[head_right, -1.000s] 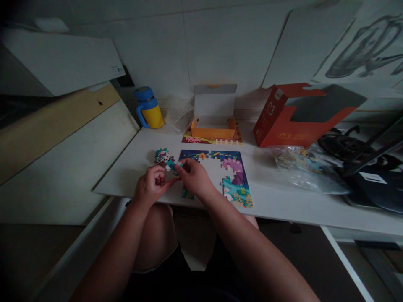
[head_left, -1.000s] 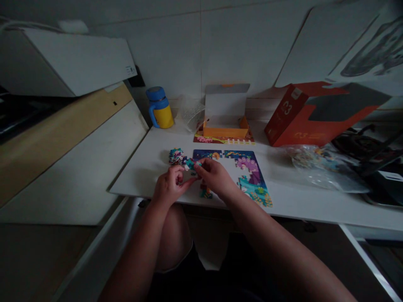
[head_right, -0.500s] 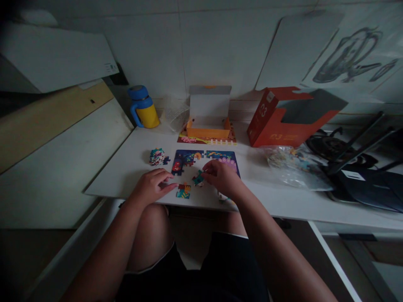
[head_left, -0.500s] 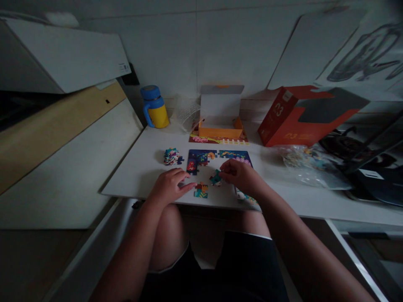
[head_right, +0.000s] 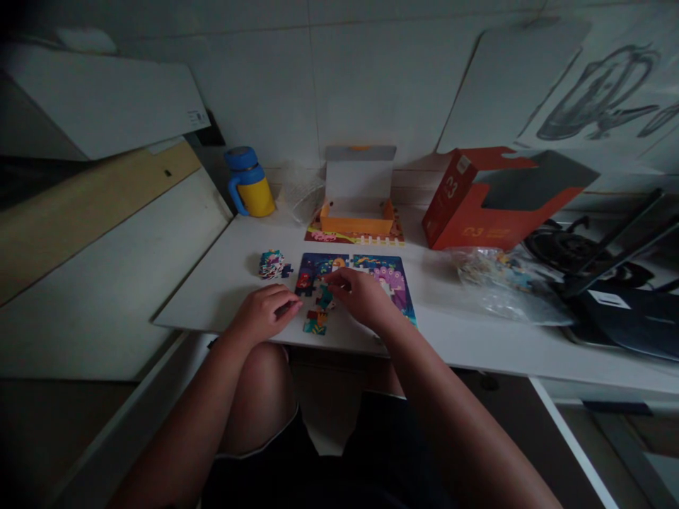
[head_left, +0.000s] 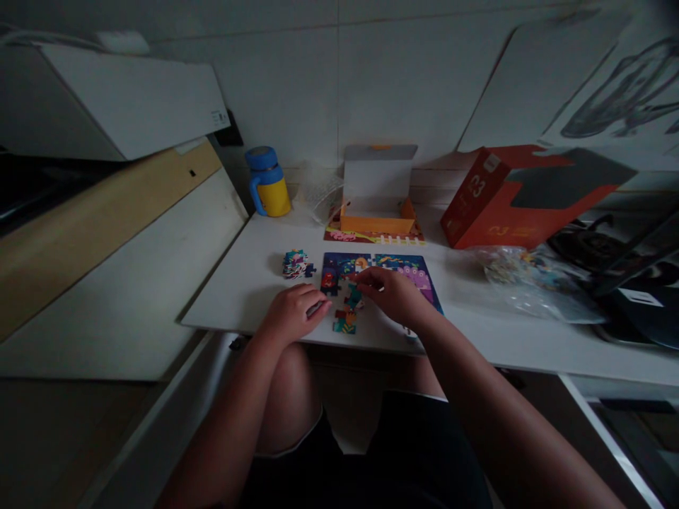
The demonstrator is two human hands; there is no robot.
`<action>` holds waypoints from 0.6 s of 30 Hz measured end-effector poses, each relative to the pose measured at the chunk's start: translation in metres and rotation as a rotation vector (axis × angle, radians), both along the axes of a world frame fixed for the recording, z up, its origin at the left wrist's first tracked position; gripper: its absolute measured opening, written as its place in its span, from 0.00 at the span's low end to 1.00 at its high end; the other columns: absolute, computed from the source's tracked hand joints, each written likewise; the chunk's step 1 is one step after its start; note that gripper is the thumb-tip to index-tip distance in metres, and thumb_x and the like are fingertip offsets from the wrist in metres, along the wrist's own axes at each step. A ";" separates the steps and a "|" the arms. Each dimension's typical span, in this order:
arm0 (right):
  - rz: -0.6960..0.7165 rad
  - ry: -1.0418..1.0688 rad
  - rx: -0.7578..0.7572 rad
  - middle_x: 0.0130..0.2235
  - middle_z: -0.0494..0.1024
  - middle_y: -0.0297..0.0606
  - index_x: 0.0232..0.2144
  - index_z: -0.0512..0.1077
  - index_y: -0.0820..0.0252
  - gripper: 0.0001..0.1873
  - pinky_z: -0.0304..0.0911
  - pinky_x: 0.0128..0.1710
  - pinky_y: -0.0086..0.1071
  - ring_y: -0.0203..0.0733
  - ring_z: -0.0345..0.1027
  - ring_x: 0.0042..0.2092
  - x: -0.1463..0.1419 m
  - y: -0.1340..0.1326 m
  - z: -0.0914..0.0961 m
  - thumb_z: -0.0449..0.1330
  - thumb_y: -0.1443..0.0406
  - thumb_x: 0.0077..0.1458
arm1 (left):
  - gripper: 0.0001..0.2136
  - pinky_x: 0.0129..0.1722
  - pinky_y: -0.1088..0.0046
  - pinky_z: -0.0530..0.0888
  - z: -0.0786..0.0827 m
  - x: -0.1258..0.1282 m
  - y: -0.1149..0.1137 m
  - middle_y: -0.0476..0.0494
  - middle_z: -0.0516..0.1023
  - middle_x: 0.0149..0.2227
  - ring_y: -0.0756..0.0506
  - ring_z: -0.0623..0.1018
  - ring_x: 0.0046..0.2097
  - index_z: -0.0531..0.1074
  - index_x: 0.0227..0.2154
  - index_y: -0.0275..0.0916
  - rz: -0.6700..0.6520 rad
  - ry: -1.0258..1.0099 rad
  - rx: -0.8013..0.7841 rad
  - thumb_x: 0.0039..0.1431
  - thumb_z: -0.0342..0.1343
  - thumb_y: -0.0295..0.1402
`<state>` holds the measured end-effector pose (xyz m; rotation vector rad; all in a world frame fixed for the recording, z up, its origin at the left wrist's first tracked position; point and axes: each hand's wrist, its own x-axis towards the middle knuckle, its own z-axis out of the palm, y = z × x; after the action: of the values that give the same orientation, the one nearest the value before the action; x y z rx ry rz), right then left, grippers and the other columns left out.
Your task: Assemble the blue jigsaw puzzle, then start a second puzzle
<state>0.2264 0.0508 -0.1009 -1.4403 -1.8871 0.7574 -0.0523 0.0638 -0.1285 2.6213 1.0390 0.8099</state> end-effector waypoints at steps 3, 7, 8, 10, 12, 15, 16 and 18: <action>-0.072 -0.104 0.011 0.42 0.88 0.38 0.47 0.83 0.52 0.11 0.68 0.40 0.36 0.46 0.79 0.40 0.013 0.009 -0.003 0.63 0.64 0.66 | 0.08 0.43 0.62 0.76 -0.001 0.000 0.001 0.41 0.83 0.38 0.40 0.81 0.41 0.80 0.37 0.42 -0.003 0.002 0.001 0.73 0.57 0.34; -0.106 -0.203 -0.041 0.41 0.88 0.37 0.47 0.83 0.51 0.12 0.69 0.39 0.37 0.48 0.81 0.40 0.021 0.020 -0.005 0.62 0.64 0.67 | 0.09 0.42 0.62 0.76 -0.001 0.000 0.001 0.42 0.83 0.37 0.41 0.81 0.40 0.80 0.37 0.43 0.005 0.011 0.009 0.73 0.57 0.34; -0.102 -0.219 -0.051 0.42 0.89 0.38 0.48 0.84 0.51 0.12 0.69 0.40 0.37 0.48 0.82 0.40 0.021 0.021 -0.006 0.62 0.64 0.67 | 0.09 0.42 0.63 0.75 0.000 0.000 0.001 0.42 0.83 0.36 0.41 0.81 0.40 0.79 0.36 0.43 0.007 0.014 0.013 0.73 0.57 0.35; -0.074 -0.245 -0.043 0.44 0.89 0.39 0.48 0.84 0.52 0.12 0.70 0.41 0.38 0.50 0.82 0.42 0.019 0.022 -0.010 0.62 0.63 0.67 | 0.09 0.41 0.63 0.75 0.001 0.000 0.001 0.42 0.82 0.36 0.41 0.80 0.39 0.79 0.36 0.43 0.010 0.017 0.020 0.73 0.56 0.34; -0.034 -0.266 0.003 0.47 0.88 0.41 0.48 0.84 0.52 0.12 0.71 0.44 0.39 0.51 0.82 0.45 0.016 0.021 -0.014 0.61 0.63 0.68 | 0.09 0.41 0.64 0.75 0.001 0.000 0.000 0.42 0.82 0.36 0.42 0.81 0.39 0.78 0.35 0.42 0.014 0.018 0.028 0.73 0.56 0.34; -0.025 -0.269 0.069 0.50 0.88 0.42 0.49 0.84 0.53 0.13 0.71 0.48 0.40 0.52 0.82 0.49 0.015 0.018 -0.023 0.61 0.63 0.69 | 0.09 0.41 0.65 0.75 0.000 0.000 0.000 0.43 0.82 0.35 0.43 0.80 0.39 0.78 0.34 0.43 0.040 0.012 0.044 0.72 0.57 0.33; -0.032 -0.256 0.077 0.50 0.87 0.42 0.49 0.84 0.53 0.13 0.71 0.48 0.40 0.51 0.82 0.49 0.016 0.017 -0.025 0.61 0.62 0.69 | 0.09 0.40 0.65 0.75 0.000 0.000 0.000 0.44 0.81 0.34 0.43 0.80 0.38 0.77 0.33 0.43 0.060 0.006 0.051 0.72 0.57 0.32; -0.045 -0.229 0.084 0.50 0.87 0.42 0.49 0.84 0.53 0.13 0.71 0.49 0.39 0.49 0.82 0.48 0.016 0.015 -0.029 0.60 0.62 0.70 | 0.09 0.41 0.66 0.75 0.000 0.000 0.001 0.44 0.81 0.34 0.43 0.80 0.38 0.76 0.33 0.43 0.124 -0.020 0.071 0.72 0.57 0.31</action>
<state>0.2429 0.0661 -0.1300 -1.5654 -2.0226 0.5031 -0.0521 0.0645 -0.1288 2.6217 1.1984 0.9141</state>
